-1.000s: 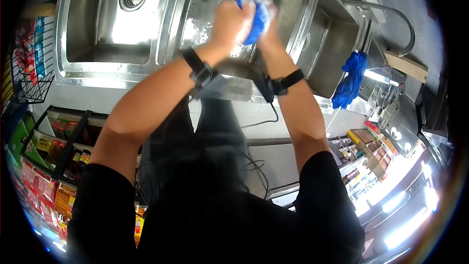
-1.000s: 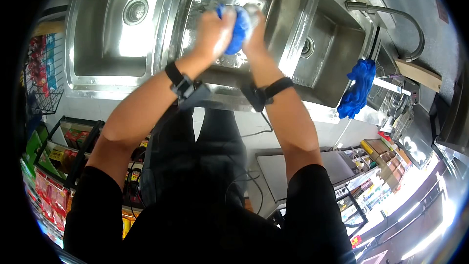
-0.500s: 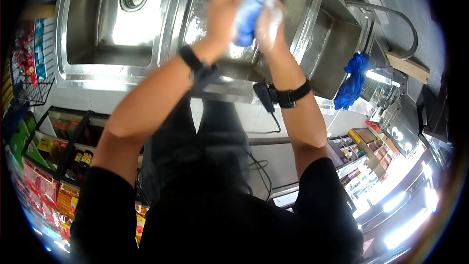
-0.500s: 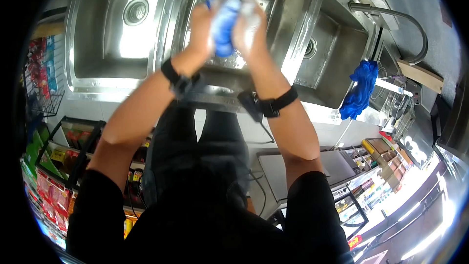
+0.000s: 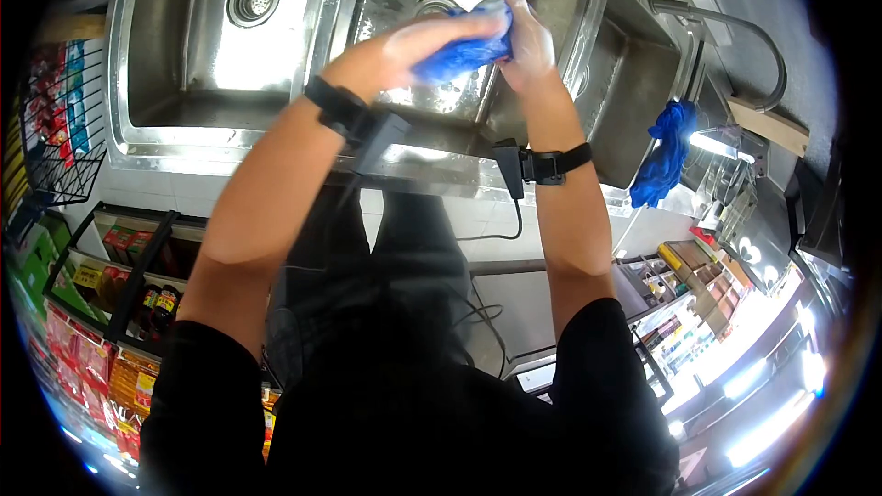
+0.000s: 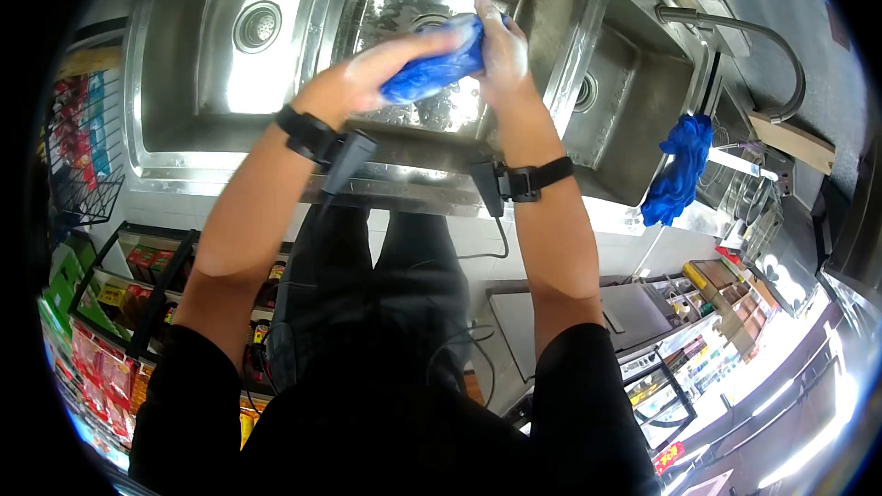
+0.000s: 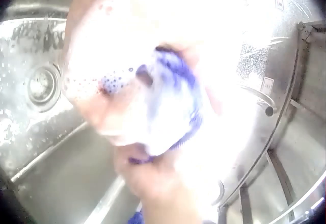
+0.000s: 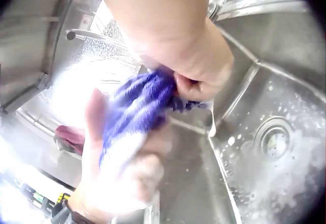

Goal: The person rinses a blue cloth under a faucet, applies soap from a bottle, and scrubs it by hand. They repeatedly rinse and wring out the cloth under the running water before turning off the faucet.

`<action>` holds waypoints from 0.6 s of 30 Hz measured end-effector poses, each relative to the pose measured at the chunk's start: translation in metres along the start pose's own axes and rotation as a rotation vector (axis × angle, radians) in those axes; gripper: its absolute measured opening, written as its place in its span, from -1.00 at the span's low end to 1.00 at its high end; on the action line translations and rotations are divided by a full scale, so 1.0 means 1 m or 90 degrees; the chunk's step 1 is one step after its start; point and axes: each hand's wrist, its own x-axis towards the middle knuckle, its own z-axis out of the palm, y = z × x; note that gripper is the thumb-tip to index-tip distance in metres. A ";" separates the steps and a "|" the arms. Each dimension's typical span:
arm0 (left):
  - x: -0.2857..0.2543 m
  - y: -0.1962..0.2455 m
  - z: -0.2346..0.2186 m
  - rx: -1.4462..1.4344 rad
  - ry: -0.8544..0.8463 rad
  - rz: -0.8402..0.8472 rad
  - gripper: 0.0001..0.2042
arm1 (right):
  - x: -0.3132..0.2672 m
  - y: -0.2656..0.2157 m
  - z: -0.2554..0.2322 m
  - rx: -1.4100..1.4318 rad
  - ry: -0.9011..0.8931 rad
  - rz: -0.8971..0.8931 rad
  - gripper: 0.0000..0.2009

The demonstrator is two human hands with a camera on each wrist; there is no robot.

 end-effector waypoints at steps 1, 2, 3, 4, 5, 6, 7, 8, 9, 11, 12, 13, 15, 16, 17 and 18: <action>-0.003 0.001 -0.010 0.191 0.011 -0.009 -0.37 | -0.007 -0.004 0.003 -0.003 0.011 0.009 -0.65; -0.005 0.002 -0.020 0.384 0.023 -0.016 -0.39 | -0.015 -0.007 0.006 -0.006 0.021 0.018 -0.59; -0.005 0.002 -0.029 0.345 0.016 -0.056 -0.41 | -0.017 -0.007 0.002 -0.064 0.002 0.021 -0.55; -0.007 -0.001 -0.034 0.251 0.065 -0.044 -0.42 | -0.019 -0.006 -0.001 -0.120 -0.019 0.023 -0.50; -0.010 -0.004 -0.037 0.158 0.116 -0.033 -0.44 | -0.021 -0.004 0.000 -0.175 -0.030 0.002 -0.53; -0.013 -0.007 -0.041 0.063 0.165 -0.022 -0.45 | -0.023 -0.003 0.003 -0.210 -0.019 -0.036 -0.55; -0.014 -0.006 -0.046 0.009 0.122 -0.023 -0.48 | -0.027 -0.002 0.007 -0.245 -0.008 -0.073 -0.57; -0.013 -0.006 -0.048 -0.007 0.140 -0.006 -0.48 | -0.028 0.000 0.010 -0.281 0.003 -0.110 -0.59; -0.014 -0.003 -0.044 -0.023 0.158 0.009 -0.48 | -0.022 0.009 0.009 -0.227 -0.012 -0.174 -0.64; -0.024 0.000 -0.030 -0.102 0.136 0.074 -0.45 | -0.017 0.017 0.005 -0.311 -0.009 -0.247 -0.64; -0.023 0.003 -0.027 -0.098 0.073 0.068 -0.45 | -0.016 0.020 0.006 -0.353 -0.008 -0.284 -0.65; -0.022 0.003 -0.025 -0.095 0.011 0.063 -0.45 | -0.013 0.030 0.006 -0.375 -0.006 -0.314 -0.63; -0.019 0.006 -0.014 0.061 0.056 0.071 -0.49 | -0.021 0.029 0.010 -0.291 -0.036 -0.282 -0.64; -0.016 0.005 -0.019 0.073 0.064 0.047 -0.50 | -0.030 0.021 0.015 -0.185 -0.070 -0.221 -0.65; -0.011 0.006 -0.030 0.085 0.073 0.026 -0.50 | -0.032 0.019 0.011 -0.065 -0.106 -0.173 -0.65; -0.009 0.007 -0.037 0.099 0.085 0.006 -0.51 | -0.025 0.016 -0.007 0.026 -0.169 -0.111 -0.67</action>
